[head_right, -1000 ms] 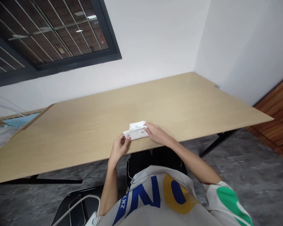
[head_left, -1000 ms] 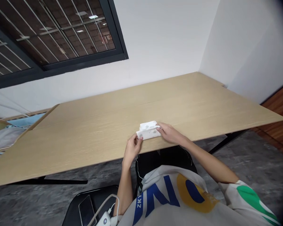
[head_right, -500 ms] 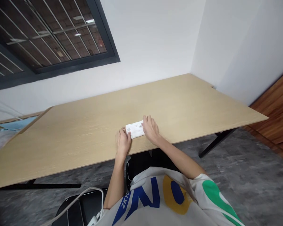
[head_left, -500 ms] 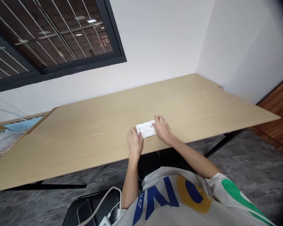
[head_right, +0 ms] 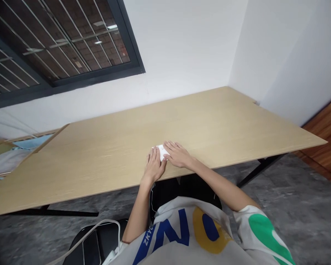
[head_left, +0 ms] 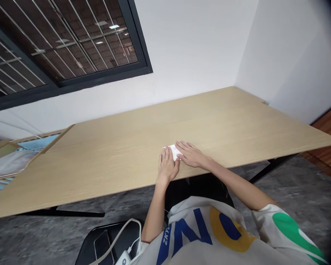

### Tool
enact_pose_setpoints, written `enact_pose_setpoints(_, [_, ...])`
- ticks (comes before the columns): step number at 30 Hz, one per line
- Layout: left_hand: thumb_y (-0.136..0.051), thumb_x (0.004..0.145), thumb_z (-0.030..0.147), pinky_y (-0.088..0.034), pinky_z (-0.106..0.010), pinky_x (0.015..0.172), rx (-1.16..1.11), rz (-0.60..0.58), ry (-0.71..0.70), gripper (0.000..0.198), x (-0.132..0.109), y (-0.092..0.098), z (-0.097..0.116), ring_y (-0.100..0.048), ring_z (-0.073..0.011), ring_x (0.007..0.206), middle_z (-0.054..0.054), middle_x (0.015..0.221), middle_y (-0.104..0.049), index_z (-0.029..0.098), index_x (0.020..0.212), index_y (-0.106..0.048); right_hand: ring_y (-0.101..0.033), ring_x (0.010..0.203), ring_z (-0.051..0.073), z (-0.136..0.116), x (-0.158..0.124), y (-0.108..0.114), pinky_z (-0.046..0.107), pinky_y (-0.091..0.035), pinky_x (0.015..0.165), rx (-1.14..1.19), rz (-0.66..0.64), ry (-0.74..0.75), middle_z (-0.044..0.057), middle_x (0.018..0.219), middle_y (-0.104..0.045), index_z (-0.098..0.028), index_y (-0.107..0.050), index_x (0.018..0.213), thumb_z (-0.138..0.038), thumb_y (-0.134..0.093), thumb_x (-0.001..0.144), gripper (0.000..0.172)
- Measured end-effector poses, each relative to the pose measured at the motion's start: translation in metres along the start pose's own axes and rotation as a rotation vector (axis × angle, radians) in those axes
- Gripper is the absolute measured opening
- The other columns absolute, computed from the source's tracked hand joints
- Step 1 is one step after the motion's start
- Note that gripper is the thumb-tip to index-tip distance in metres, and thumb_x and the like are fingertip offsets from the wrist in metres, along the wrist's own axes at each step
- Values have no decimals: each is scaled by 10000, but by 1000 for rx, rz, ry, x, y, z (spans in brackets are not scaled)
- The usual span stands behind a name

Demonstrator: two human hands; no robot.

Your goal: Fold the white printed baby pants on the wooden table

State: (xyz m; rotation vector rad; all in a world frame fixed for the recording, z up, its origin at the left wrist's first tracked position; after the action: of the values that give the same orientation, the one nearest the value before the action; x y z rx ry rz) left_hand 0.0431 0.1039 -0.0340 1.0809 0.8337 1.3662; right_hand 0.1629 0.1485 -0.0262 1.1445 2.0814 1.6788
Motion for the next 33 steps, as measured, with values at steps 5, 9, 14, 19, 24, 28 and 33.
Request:
enact_pose_setpoints(5, [-387,999,665,-112,-600,1305,-3,-44,14,908,-5,3,-10,-83,-366,1632,-205,1745,-112,95,1669,-161,-198,1610,326,11,-6,5,579,-220,1280,9,-28,23,132,1731,-255,-200,-277,1676,-552,-313,1090,685])
enact_pose_setpoints(9, [-455,916,792,-114,-612,1296,-6,-74,21,1047,-4,7,-9,-87,-418,1622,-210,1741,-145,108,1665,-192,-304,1561,370,6,-5,16,577,-287,1238,-43,-9,84,205,1659,-389,-133,-402,1616,-541,-406,1069,682])
enact_pose_setpoints(14, [-483,902,798,-174,-612,1274,-2,-65,9,1046,-1,11,-7,-177,-433,1607,-243,1722,-205,108,1648,-236,-404,1502,385,10,-6,22,550,-337,1218,17,-98,86,228,1623,-434,-122,-407,1616,-559,-618,960,815])
enact_pose_setpoints(19, [-568,874,768,-183,-608,1267,-7,-75,10,1038,1,14,-8,-224,-424,1598,-251,1712,-240,132,1635,-263,-379,1531,349,21,-5,23,552,-320,1236,113,-133,88,170,1649,-421,-177,-422,1613,-373,-648,911,764])
enact_pose_setpoints(24, [-634,888,623,-158,-635,1258,-49,-59,6,908,6,22,-11,-323,-408,1560,-249,1670,-350,155,1597,-313,-489,1445,337,29,2,25,552,-384,1191,189,-48,103,169,1535,-559,-179,-518,1531,-263,-634,889,658])
enact_pose_setpoints(28, [-556,946,348,-144,-628,1264,-118,-8,-17,672,5,25,-16,-433,-338,1497,-218,1568,-510,151,1555,-351,-527,1394,327,34,7,22,548,-416,1153,227,9,107,168,1472,-606,-180,-562,1463,-179,-587,915,549])
enact_pose_setpoints(33, [-447,981,211,-243,-582,1227,-122,213,-19,359,-2,45,-20,-503,-297,1410,-139,1490,-590,232,1298,-612,-637,1220,288,38,13,28,478,-506,1044,389,53,34,152,1317,-684,-181,-614,1315,-235,-566,974,349])
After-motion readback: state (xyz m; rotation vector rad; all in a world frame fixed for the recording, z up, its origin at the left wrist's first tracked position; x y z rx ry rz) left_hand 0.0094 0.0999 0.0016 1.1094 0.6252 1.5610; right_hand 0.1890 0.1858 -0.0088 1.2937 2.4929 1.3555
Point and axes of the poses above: each hand's wrist, its own x-axis towards the middle knuckle, its own y-axis out of the back of the hand, z = x × y, the point moved 8 cm from there along x, towards the middle knuckle
